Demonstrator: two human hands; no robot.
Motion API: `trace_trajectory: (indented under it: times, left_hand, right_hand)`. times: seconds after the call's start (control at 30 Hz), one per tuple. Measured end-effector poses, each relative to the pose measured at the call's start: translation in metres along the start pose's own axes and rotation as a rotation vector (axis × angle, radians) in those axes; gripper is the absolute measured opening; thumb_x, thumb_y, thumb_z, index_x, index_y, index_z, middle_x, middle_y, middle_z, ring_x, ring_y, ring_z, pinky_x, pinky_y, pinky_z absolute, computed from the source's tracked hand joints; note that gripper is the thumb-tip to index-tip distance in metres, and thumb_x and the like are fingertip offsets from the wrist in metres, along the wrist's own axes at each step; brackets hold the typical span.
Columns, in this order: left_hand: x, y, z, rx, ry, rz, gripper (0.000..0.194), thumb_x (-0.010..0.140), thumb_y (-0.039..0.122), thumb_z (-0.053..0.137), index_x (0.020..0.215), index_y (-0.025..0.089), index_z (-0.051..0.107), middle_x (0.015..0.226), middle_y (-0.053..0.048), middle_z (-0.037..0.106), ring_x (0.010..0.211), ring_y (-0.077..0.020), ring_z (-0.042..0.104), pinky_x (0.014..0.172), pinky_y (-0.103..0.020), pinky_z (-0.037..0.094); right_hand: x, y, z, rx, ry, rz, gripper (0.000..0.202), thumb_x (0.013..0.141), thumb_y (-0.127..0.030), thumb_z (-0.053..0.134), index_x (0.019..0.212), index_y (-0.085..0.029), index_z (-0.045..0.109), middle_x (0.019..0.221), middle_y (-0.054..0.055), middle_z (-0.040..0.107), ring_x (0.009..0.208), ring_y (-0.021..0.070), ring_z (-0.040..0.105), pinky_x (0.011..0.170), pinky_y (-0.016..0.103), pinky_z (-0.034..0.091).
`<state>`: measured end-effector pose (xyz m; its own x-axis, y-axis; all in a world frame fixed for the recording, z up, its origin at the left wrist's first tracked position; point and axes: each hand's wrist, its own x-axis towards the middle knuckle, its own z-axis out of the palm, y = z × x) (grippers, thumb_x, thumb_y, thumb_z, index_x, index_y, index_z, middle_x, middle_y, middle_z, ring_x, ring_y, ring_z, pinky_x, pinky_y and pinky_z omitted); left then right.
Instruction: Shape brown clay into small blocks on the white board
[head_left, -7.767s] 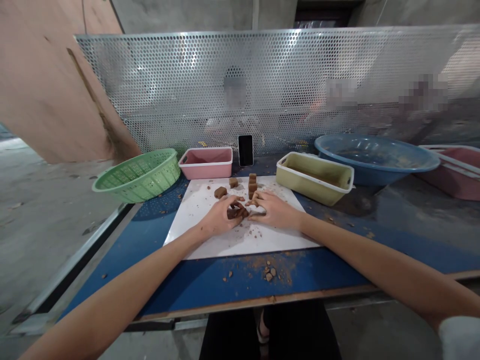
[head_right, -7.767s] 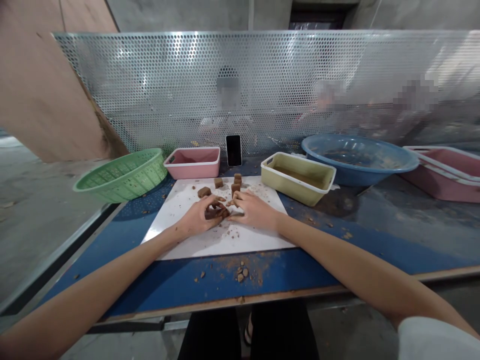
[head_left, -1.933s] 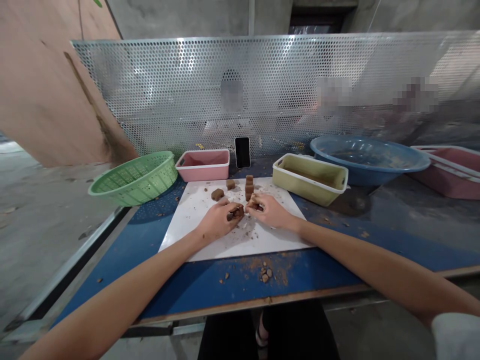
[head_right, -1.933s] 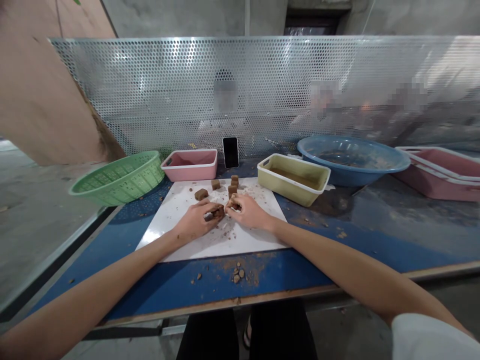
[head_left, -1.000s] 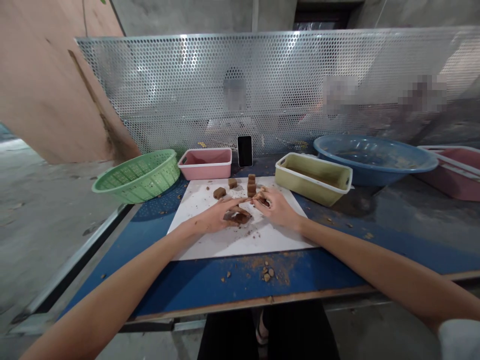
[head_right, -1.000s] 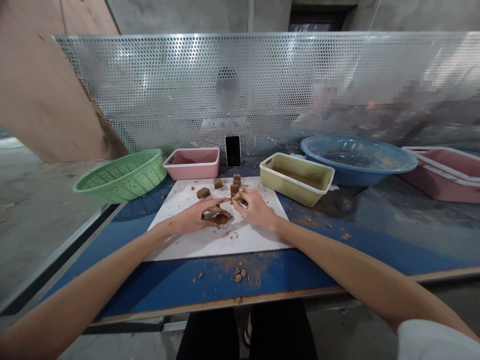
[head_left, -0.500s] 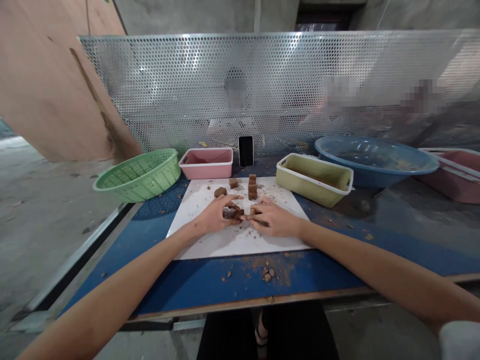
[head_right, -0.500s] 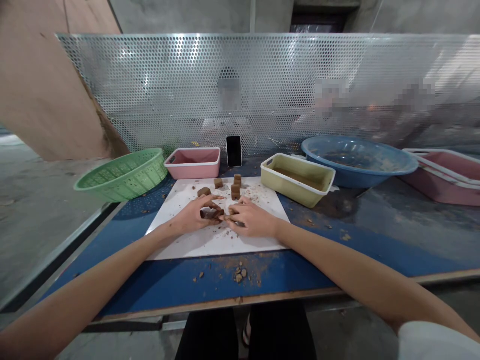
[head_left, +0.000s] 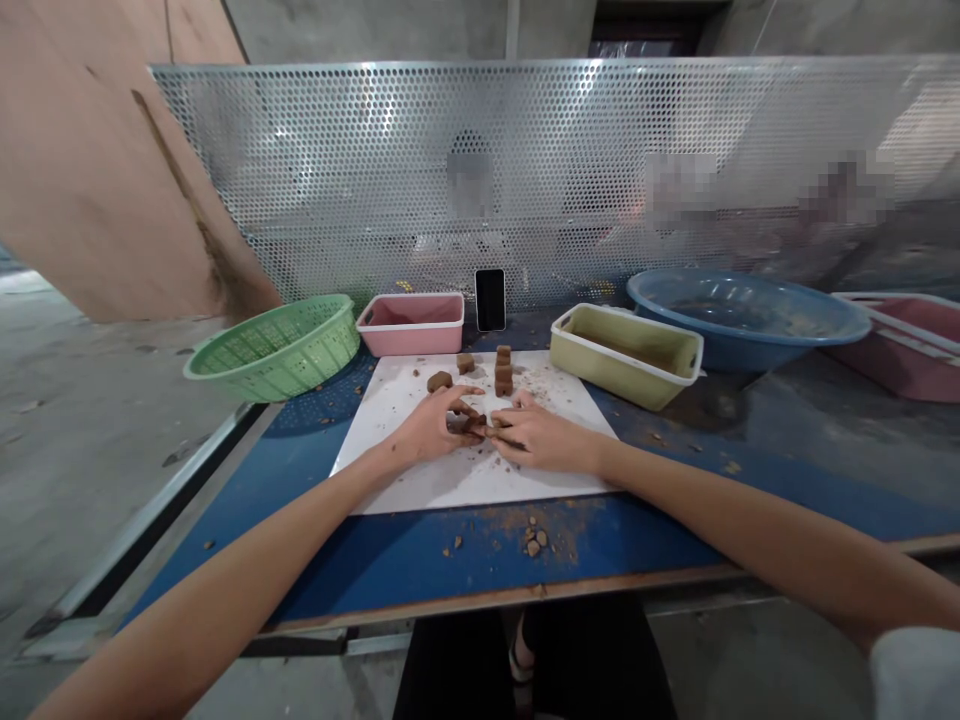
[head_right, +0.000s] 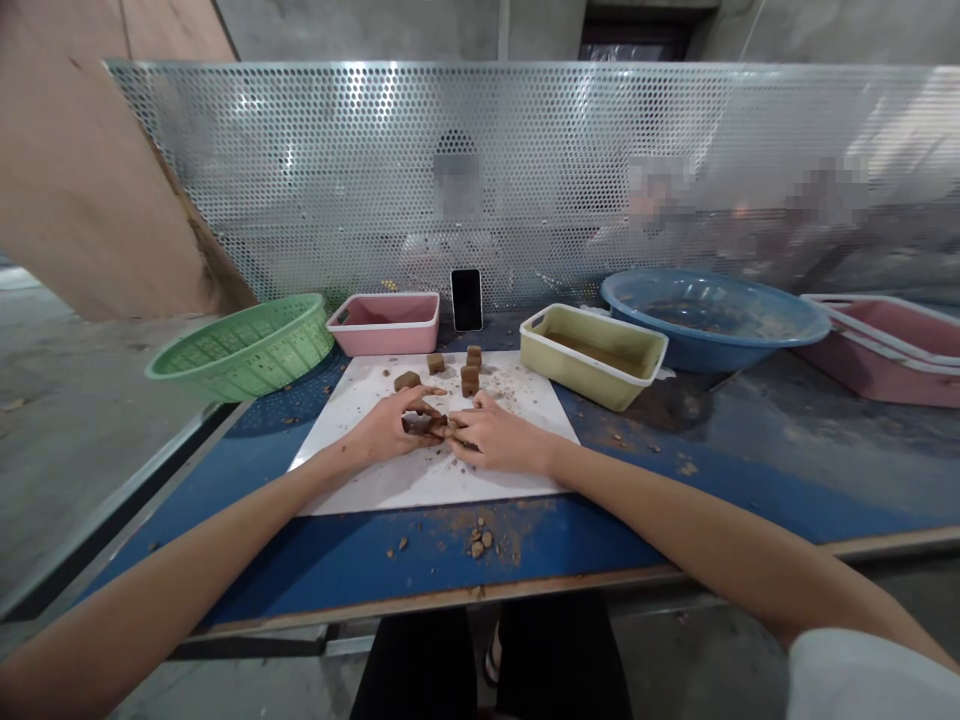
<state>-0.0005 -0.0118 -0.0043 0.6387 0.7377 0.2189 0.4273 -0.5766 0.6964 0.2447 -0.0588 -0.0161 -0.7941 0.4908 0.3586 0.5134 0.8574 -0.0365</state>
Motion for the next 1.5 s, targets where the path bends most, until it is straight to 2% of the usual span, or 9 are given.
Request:
trace_trajectory:
  times: [0.23, 0.5, 0.57, 0.63, 0.7, 0.77, 0.93, 1.13, 1.5]
  left_hand:
    - [0.000, -0.004, 0.005, 0.051, 0.039, 0.019, 0.067, 0.078, 0.041, 0.085, 0.137, 0.020, 0.060, 0.110, -0.012, 0.079, 0.104, -0.0285, 0.075, 0.092, -0.041, 0.057]
    - [-0.002, 0.001, 0.007, 0.098, 0.071, 0.002, 0.063, 0.079, 0.040, 0.082, 0.135, 0.020, 0.059, 0.109, -0.011, 0.078, 0.103, -0.0291, 0.073, 0.093, -0.044, 0.057]
    - [-0.003, 0.002, 0.008, 0.092, 0.080, 0.003, 0.064, 0.079, 0.040, 0.083, 0.134, 0.020, 0.059, 0.108, -0.011, 0.078, 0.100, -0.0280, 0.073, 0.093, -0.043, 0.057]
    - [-0.003, 0.002, 0.009, 0.048, 0.083, -0.004, 0.064, 0.078, 0.038, 0.083, 0.135, 0.021, 0.058, 0.106, -0.009, 0.078, 0.097, -0.0261, 0.074, 0.089, -0.040, 0.058]
    - [-0.004, 0.002, 0.010, -0.018, 0.074, -0.025, 0.063, 0.078, 0.036, 0.083, 0.135, 0.023, 0.058, 0.104, -0.007, 0.077, 0.094, -0.0243, 0.074, 0.083, -0.036, 0.060]
    - [-0.003, 0.002, 0.010, -0.038, 0.072, -0.039, 0.062, 0.079, 0.036, 0.082, 0.135, 0.023, 0.059, 0.103, -0.007, 0.077, 0.095, -0.0244, 0.075, 0.081, -0.035, 0.060]
    - [-0.003, 0.003, 0.008, 0.054, 0.096, -0.041, 0.064, 0.077, 0.038, 0.085, 0.133, 0.024, 0.060, 0.110, -0.009, 0.079, 0.104, -0.0283, 0.075, 0.090, -0.040, 0.059]
    - [-0.002, 0.004, 0.006, -0.070, 0.065, -0.054, 0.063, 0.075, 0.040, 0.087, 0.130, 0.022, 0.061, 0.111, -0.010, 0.080, 0.105, -0.0280, 0.077, 0.092, -0.039, 0.060]
    - [-0.001, 0.003, 0.004, 0.026, 0.042, 0.004, 0.044, 0.079, 0.037, 0.085, 0.116, 0.022, 0.069, 0.116, -0.009, 0.077, 0.107, -0.0260, 0.074, 0.093, -0.038, 0.057]
  right_hand:
    - [-0.001, -0.005, 0.001, -0.050, 0.042, 0.014, 0.040, 0.117, -0.030, 0.033, 0.117, -0.013, 0.069, 0.112, 0.011, 0.070, 0.091, 0.0196, 0.059, 0.092, 0.041, 0.028]
    - [0.001, -0.002, 0.003, -0.014, -0.019, 0.014, 0.040, 0.116, -0.030, 0.035, 0.111, -0.014, 0.071, 0.110, 0.010, 0.070, 0.092, 0.0205, 0.059, 0.094, 0.043, 0.030]
    - [-0.001, -0.002, 0.002, 0.023, 0.008, 0.064, 0.043, 0.116, -0.032, 0.034, 0.113, -0.016, 0.074, 0.109, 0.011, 0.070, 0.095, 0.0220, 0.060, 0.096, 0.044, 0.032]
    - [-0.002, -0.002, 0.002, 0.063, 0.088, 0.174, 0.045, 0.116, -0.036, 0.034, 0.123, -0.018, 0.074, 0.113, 0.012, 0.070, 0.104, 0.0248, 0.060, 0.099, 0.046, 0.034]
    - [-0.003, 0.000, 0.002, 0.099, 0.167, 0.294, 0.045, 0.115, -0.039, 0.035, 0.138, -0.022, 0.069, 0.119, 0.013, 0.068, 0.115, 0.0279, 0.059, 0.102, 0.047, 0.035]
    - [-0.003, 0.002, 0.003, 0.120, 0.193, 0.376, 0.044, 0.114, -0.040, 0.038, 0.146, -0.023, 0.064, 0.125, 0.014, 0.067, 0.124, 0.0303, 0.056, 0.105, 0.050, 0.035]
    - [0.003, 0.007, 0.009, 0.089, 0.143, 0.391, 0.032, 0.111, -0.036, 0.051, 0.129, -0.021, 0.072, 0.124, 0.014, 0.064, 0.120, 0.0306, 0.057, 0.105, 0.051, 0.036]
    - [0.006, 0.013, 0.010, 0.079, 0.133, 0.347, 0.025, 0.109, -0.036, 0.057, 0.105, -0.021, 0.076, 0.115, 0.011, 0.063, 0.113, 0.0281, 0.056, 0.101, 0.048, 0.035]
    - [0.007, 0.013, 0.011, 0.073, 0.198, 0.338, 0.028, 0.111, -0.033, 0.053, 0.101, -0.019, 0.075, 0.114, 0.010, 0.064, 0.110, 0.0248, 0.057, 0.099, 0.044, 0.030]
